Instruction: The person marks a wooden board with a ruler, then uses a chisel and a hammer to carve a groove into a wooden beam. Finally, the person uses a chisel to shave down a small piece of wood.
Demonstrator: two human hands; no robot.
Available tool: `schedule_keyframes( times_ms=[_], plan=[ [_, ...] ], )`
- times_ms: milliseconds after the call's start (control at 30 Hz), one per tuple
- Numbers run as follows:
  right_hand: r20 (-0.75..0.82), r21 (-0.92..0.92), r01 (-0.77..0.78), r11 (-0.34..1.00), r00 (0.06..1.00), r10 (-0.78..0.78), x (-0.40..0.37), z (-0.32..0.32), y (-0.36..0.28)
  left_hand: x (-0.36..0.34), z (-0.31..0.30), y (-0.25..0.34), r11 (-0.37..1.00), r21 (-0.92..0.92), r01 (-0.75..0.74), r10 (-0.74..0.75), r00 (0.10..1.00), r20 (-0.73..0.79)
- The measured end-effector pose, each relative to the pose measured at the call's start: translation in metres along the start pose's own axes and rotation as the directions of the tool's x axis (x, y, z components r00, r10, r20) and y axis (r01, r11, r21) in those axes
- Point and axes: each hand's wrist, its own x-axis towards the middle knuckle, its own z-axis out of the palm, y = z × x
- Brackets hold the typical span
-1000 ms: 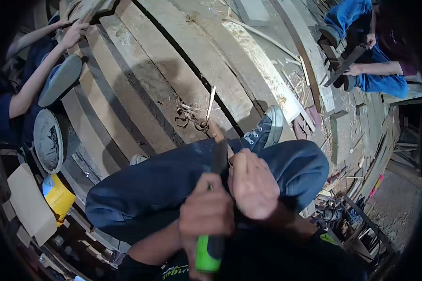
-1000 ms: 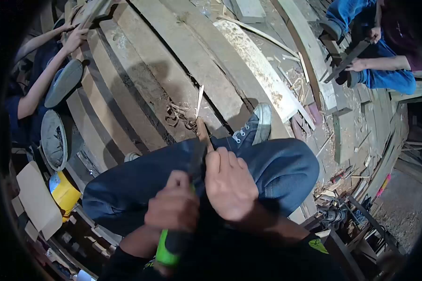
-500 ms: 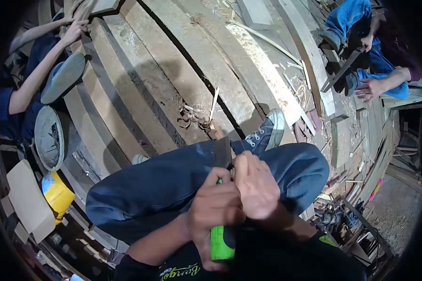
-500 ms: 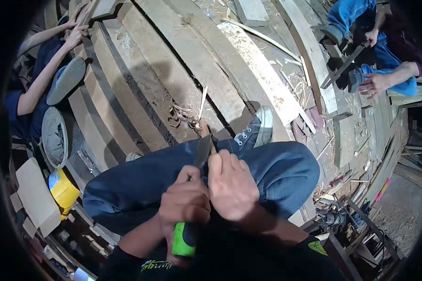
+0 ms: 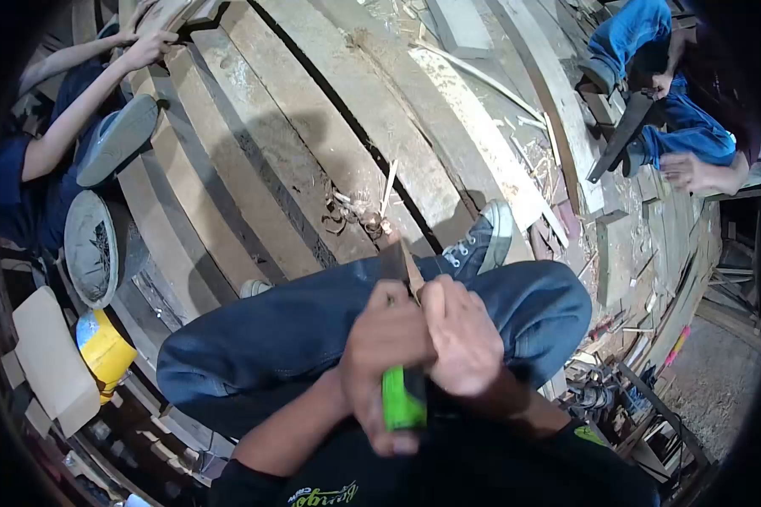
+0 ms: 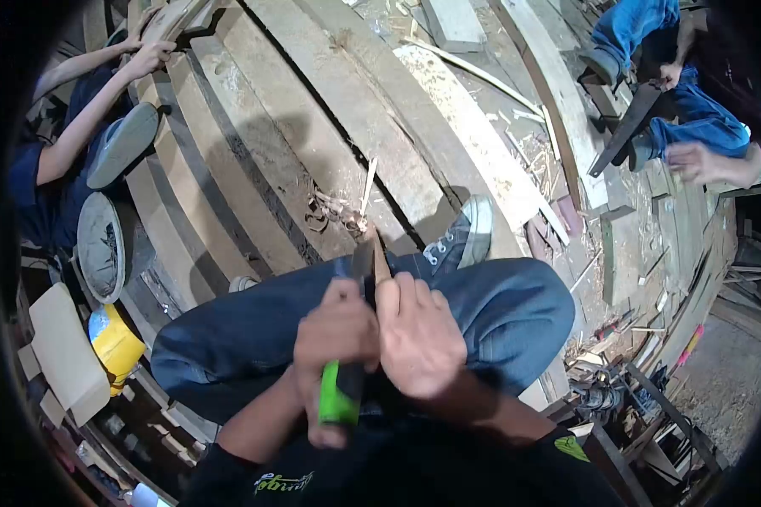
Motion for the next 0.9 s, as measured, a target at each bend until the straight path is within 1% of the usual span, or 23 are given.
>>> schedule_keyframes(
  times_ms=[33, 100, 133, 167, 233, 267, 300, 367, 400, 433, 467, 500, 533, 567, 633, 700, 767, 833, 900],
  plan=[
    [0.002, 0.028, 0.016, 0.999, 1.0, -0.016, -0.001, 0.001, 0.0, 0.0, -0.003, -0.009, 1.0, -0.001, -0.001, 0.001, 1.0, 0.004],
    [0.021, 0.009, -0.016, 1.0, 1.0, 0.016, -0.004, 0.002, -0.003, -0.001, -0.008, -0.027, 1.0, 0.019, -0.016, 0.018, 0.998, -0.063],
    [0.024, -0.017, -0.026, 1.0, 0.999, 0.026, -0.003, 0.001, -0.004, 0.004, -0.01, -0.024, 0.994, -0.087, 0.058, -0.071, 0.987, -0.143],
    [0.011, -0.048, -0.032, 0.998, 0.999, 0.032, 0.001, 0.001, -0.004, 0.006, -0.01, -0.022, 0.996, -0.08, 0.05, -0.061, 0.988, -0.144],
    [-0.013, -0.063, -0.032, 0.998, 0.999, 0.031, 0.0, 0.001, -0.004, 0.005, -0.007, -0.015, 0.997, -0.027, 0.068, -0.07, 0.994, -0.085],
    [-0.023, -0.062, -0.011, 0.998, 1.0, 0.01, -0.001, 0.003, -0.002, 0.004, -0.006, -0.003, 0.998, -0.046, 0.048, -0.049, 0.998, -0.024],
    [-0.028, -0.057, 0.0, 0.998, 1.0, -0.001, -0.002, 0.004, -0.002, 0.013, -0.006, 0.016, 0.992, -0.039, 0.119, -0.119, 0.993, -0.008],
    [0.014, -0.076, -0.009, 0.997, 1.0, 0.01, -0.004, 0.001, -0.004, 0.0, -0.012, -0.024, 0.995, -0.086, 0.043, -0.053, 0.992, -0.111],
    [0.034, -0.053, -0.019, 0.998, 0.999, 0.021, -0.004, 0.002, -0.004, -0.003, -0.013, -0.029, 0.982, -0.154, 0.114, -0.143, 0.97, -0.196],
    [0.035, -0.036, -0.025, 0.999, 0.999, 0.027, 0.0, 0.002, -0.003, -0.001, -0.013, -0.028, 0.984, -0.145, 0.104, -0.132, 0.971, -0.197],
    [0.07, -0.024, -0.036, 0.999, 0.997, 0.037, 0.0, 0.001, -0.003, 0.001, -0.012, -0.024, 0.99, -0.102, 0.095, -0.11, 0.981, -0.157],
    [0.064, -0.025, -0.032, 0.999, 0.997, 0.034, -0.001, 0.0, -0.004, 0.002, -0.01, -0.02, 0.995, -0.06, 0.082, -0.089, 0.99, -0.114],
    [0.049, -0.006, -0.018, 1.0, 0.999, 0.018, -0.001, 0.0, -0.002, 0.003, -0.008, -0.005, 0.995, -0.034, 0.089, -0.09, 0.996, -0.01],
    [0.041, 0.018, -0.011, 1.0, 0.999, 0.01, -0.001, 0.001, -0.001, 0.005, -0.007, 0.003, 0.997, -0.055, 0.059, -0.056, 0.996, 0.063],
    [0.07, 0.006, -0.048, 0.999, 0.996, 0.047, -0.003, 0.002, -0.004, -0.002, -0.01, -0.025, 0.995, -0.046, 0.085, -0.086, 0.996, -0.011],
    [0.092, -0.037, -0.065, 0.997, 0.993, 0.068, 0.0, 0.0, -0.005, 0.0, -0.01, -0.036, 0.995, -0.039, 0.094, -0.095, 0.995, -0.034],
    [0.072, -0.024, -0.049, 0.999, 0.996, 0.051, -0.004, 0.003, -0.002, 0.003, -0.01, -0.028, 0.995, -0.027, 0.092, -0.093, 0.994, -0.053],
    [0.111, 0.015, -0.046, 0.999, 0.993, 0.044, -0.003, 0.001, 0.0, 0.007, -0.01, -0.007, 0.997, -0.049, 0.063, -0.062, 0.998, 0.033],
    [0.111, -0.001, -0.049, 0.999, 0.993, 0.049, -0.003, -0.001, -0.002, 0.001, -0.011, -0.015, 0.997, -0.045, 0.068, -0.065, 0.996, 0.059]
  ],
)
